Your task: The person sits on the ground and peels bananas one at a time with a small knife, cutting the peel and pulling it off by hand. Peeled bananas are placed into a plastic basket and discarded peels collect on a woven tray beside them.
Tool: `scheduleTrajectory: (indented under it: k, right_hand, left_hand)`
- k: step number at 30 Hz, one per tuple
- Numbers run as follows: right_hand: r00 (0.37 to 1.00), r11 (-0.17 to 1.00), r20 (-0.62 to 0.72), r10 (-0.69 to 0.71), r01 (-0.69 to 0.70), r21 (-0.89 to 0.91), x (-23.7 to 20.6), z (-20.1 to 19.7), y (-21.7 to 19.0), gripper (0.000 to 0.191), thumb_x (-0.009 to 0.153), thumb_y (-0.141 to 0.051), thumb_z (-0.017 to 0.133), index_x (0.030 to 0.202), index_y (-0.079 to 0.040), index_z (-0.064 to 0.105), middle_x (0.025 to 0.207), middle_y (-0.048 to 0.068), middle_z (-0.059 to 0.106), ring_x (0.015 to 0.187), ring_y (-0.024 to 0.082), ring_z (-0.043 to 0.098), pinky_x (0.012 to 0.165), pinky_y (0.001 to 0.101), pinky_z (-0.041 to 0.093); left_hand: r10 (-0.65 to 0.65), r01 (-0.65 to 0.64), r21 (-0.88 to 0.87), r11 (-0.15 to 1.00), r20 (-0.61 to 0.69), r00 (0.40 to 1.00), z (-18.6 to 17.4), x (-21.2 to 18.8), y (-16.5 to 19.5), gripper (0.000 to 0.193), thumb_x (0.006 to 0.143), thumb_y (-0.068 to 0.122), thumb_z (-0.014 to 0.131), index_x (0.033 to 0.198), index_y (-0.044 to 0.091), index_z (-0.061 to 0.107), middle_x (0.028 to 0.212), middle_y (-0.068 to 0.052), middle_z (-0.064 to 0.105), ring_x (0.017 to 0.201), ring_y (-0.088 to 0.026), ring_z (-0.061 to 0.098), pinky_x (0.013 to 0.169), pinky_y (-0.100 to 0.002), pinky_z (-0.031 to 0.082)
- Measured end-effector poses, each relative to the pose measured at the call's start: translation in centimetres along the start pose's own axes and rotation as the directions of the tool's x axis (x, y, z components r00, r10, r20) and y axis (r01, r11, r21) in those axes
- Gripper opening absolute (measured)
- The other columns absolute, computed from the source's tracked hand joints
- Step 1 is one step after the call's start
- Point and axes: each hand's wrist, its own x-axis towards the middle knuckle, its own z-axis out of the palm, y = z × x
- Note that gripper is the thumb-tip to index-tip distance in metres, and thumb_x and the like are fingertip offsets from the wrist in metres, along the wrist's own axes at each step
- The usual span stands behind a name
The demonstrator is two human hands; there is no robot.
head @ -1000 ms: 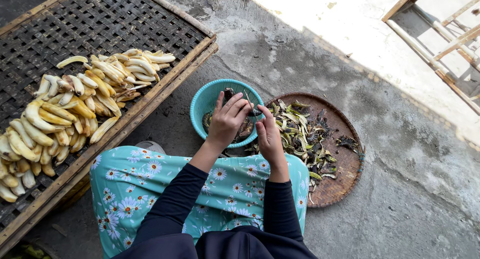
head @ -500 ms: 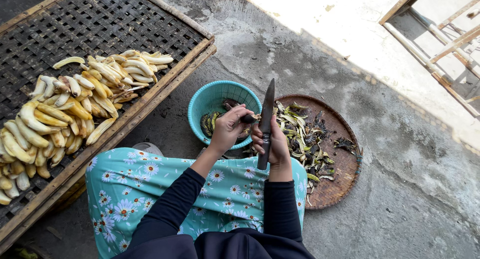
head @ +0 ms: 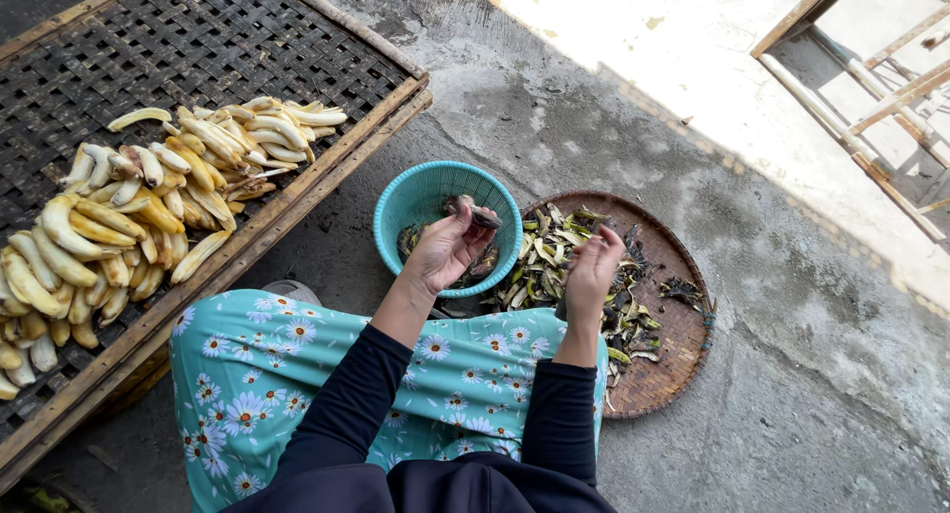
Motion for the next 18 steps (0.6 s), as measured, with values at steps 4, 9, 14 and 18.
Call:
scheduleTrajectory:
  k: [4,9,14,18]
  right_hand:
    - [0.878,0.995,0.472,-0.078,0.097,-0.015,-2.8,2.1,-3.0,0.057,0.105,-0.016,0.059,0.159,-0.01,0.039,0.1,0.003,0.06,0.075,0.008,0.054,0.064,0.021,0.047]
    - [0.686,0.847,0.667,-0.291,0.509,-0.155,-4.0,5.0,-7.0,0.061,0.098,-0.008,0.071,0.155,-0.009,0.048,0.113,0.01,0.065,0.102,0.022,0.065,0.092,0.0306,0.051]
    - [0.746,0.854,0.639,-0.187,0.445,-0.27,-4.2,4.9,-8.2,0.057,0.095,-0.011,0.073,0.15,-0.01,0.056,0.098,0.01,0.063,0.087,0.022,0.063,0.082,0.0308,0.052]
    - [0.714,0.855,0.631,-0.303,0.497,-0.151,-4.1,4.5,-6.7,0.052,0.1,-0.008,0.07,0.15,-0.008,0.056,0.102,0.006,0.064,0.092,0.018,0.061,0.086,0.0283,0.05]
  left_hand:
    - [-0.173,0.167,-0.099,0.981,-0.059,0.983,-0.9,0.9,-0.6,0.033,0.106,0.037,0.058,0.12,0.008,0.064,0.112,-0.01,0.071,0.103,-0.02,0.07,0.09,-0.034,0.062]
    - [-0.284,0.283,-0.123,0.951,0.007,0.959,0.1,0.5,-0.3,0.038,0.101,0.041,0.054,0.109,0.005,0.066,0.106,-0.007,0.071,0.095,-0.02,0.075,0.082,-0.034,0.067]
    - [-0.298,0.298,-0.061,0.953,0.004,0.955,1.1,-0.2,0.1,0.038,0.105,0.042,0.056,0.11,0.005,0.067,0.099,-0.006,0.073,0.087,-0.018,0.075,0.074,-0.029,0.066]
    - [-0.237,0.244,0.071,0.967,-0.097,0.967,1.6,-0.6,0.0,0.032,0.102,0.04,0.06,0.109,0.01,0.069,0.096,-0.004,0.074,0.084,-0.014,0.075,0.07,-0.026,0.064]
